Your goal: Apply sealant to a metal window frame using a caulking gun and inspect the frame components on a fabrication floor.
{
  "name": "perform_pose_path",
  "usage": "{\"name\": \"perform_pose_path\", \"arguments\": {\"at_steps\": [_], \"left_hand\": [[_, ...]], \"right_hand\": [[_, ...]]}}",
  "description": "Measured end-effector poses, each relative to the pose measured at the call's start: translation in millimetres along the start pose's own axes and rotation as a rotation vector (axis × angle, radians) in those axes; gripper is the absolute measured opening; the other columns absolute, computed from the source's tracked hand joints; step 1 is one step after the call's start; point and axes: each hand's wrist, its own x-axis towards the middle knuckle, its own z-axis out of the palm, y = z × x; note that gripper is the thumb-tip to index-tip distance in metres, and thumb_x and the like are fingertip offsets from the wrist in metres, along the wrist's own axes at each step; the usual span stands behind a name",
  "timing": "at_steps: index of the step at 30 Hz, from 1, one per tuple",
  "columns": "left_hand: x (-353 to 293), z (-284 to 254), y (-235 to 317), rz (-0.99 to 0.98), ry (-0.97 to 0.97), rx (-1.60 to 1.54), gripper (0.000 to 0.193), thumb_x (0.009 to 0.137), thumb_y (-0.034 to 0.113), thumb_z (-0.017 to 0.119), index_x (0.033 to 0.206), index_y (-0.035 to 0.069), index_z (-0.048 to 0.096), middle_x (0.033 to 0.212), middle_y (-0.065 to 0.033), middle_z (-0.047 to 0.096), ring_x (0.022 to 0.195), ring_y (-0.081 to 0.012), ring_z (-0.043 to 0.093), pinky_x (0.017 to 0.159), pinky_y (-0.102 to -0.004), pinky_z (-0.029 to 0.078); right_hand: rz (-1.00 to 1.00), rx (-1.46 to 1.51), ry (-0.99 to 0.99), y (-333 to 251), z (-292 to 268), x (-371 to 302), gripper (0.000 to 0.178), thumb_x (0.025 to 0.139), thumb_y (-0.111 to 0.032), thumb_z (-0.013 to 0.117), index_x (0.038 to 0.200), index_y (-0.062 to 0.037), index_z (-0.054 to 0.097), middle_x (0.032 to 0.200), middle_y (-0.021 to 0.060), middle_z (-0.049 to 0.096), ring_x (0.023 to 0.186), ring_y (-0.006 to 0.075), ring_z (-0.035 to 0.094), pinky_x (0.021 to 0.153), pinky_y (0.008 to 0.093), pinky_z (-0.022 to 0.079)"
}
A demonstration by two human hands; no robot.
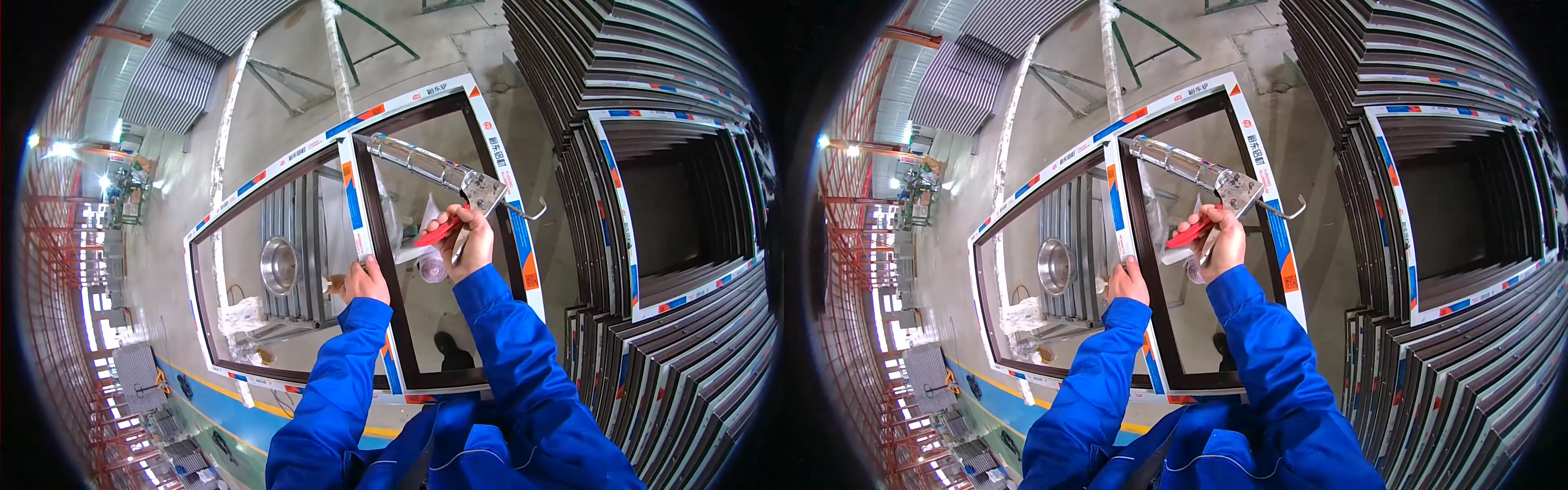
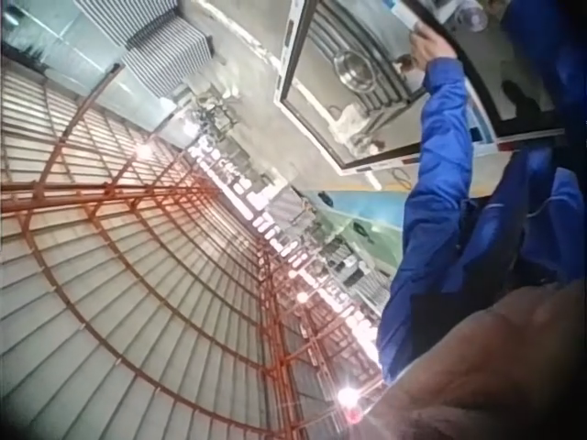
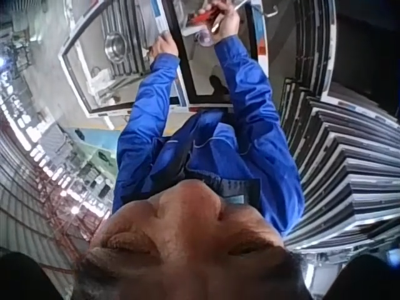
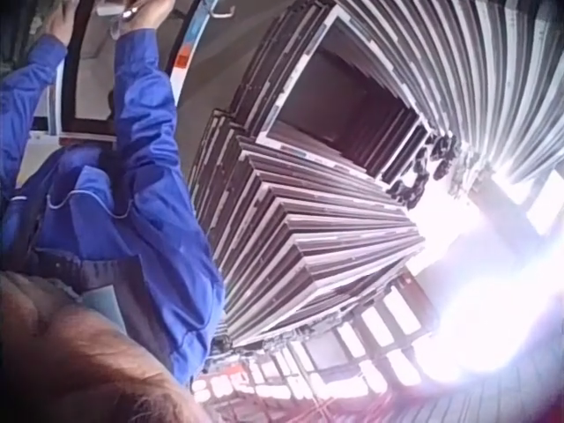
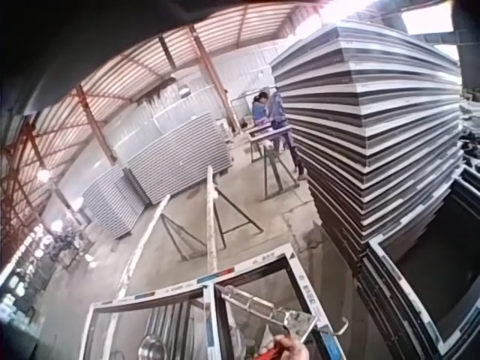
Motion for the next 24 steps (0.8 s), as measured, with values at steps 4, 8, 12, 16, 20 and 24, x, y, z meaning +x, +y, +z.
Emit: {"name": "perform_pose_path", "arguments": {"at_steps": [4, 8, 12, 16, 20, 24], "left_hand": [[-1.1, -1.2, 1.6, 0.0, 0.005, -0.023, 0.052, 0.096, 0.046, 0.037, 0.1, 0.0, 0.061, 0.099, -0.0212, 0.065, 0.096, -0.0397, 0.059, 0.085, -0.0501, 0.042], [-2.1, -1.6, 3.3, -0.002, 0.004, -0.029, 0.052, 0.096, 0.045, 0.038, 0.101, 0.0, 0.061, 0.102, -0.0215, 0.064, 0.098, -0.0395, 0.058, 0.086, -0.0498, 0.042], [-1.4, -1.0, 0.2, -0.01, -0.013, -0.041, 0.052, 0.096, 0.045, 0.038, 0.103, 0.0, 0.061, 0.102, -0.0215, 0.064, 0.099, -0.0396, 0.058, 0.087, -0.0494, 0.042], [-1.4, 0.6, 0.6, -0.007, -0.008, -0.051, 0.051, 0.096, 0.045, 0.038, 0.103, 0.0, 0.061, 0.103, -0.0215, 0.064, 0.098, -0.0397, 0.058, 0.087, -0.049, 0.042], [-1.4, -0.5, 0.6, 0.0, -0.003, -0.054, 0.051, 0.096, 0.045, 0.038, 0.101, 0.0, 0.062, 0.102, -0.0216, 0.064, 0.097, -0.0398, 0.059, 0.086, -0.0489, 0.043], [-0.9, 1.5, 0.7, 0.007, -0.001, -0.055, 0.051, 0.096, 0.045, 0.038, 0.1, 0.0, 0.062, 0.101, -0.0217, 0.064, 0.096, -0.04, 0.059, 0.084, -0.0492, 0.044]], "right_hand": [[-0.014, -0.02, 0.032, 0.0, -3.3, -0.3, 0.015, 0.087, -0.016, 0.048, 0.091, -0.0018, 0.052, 0.075, 0.0126, 0.059, 0.069, 0.0307, 0.062, 0.067, 0.044, 0.054], [-0.038, -0.049, 0.025, 0.0, -5.2, 4.4, 0.015, 0.085, -0.018, 0.049, 0.086, -0.004, 0.055, 0.074, 0.0129, 0.06, 0.068, 0.031, 0.062, 0.07, 0.0479, 0.052], [-0.019, -0.054, 0.033, 0.1, -6.1, 4.6, 0.016, 0.085, -0.019, 0.049, 0.086, -0.0039, 0.054, 0.073, 0.0129, 0.06, 0.068, 0.0307, 0.062, 0.07, 0.0468, 0.052], [-0.027, -0.062, 0.041, -2.8, -3.5, 3.9, 0.016, 0.085, -0.018, 0.049, 0.085, -0.0035, 0.054, 0.071, 0.0126, 0.06, 0.067, 0.0304, 0.062, 0.068, 0.0439, 0.052], [-0.032, -0.05, 0.077, -3.1, 1.0, 3.0, 0.015, 0.087, -0.016, 0.046, 0.088, -0.0025, 0.051, 0.072, 0.0131, 0.057, 0.062, 0.0291, 0.059, 0.061, 0.043, 0.052], [-0.039, -0.059, 0.075, -3.9, 0.3, 4.9, 0.016, 0.087, -0.017, 0.046, 0.088, -0.0024, 0.051, 0.072, 0.0128, 0.057, 0.062, 0.029, 0.059, 0.061, 0.0431, 0.052]]}}
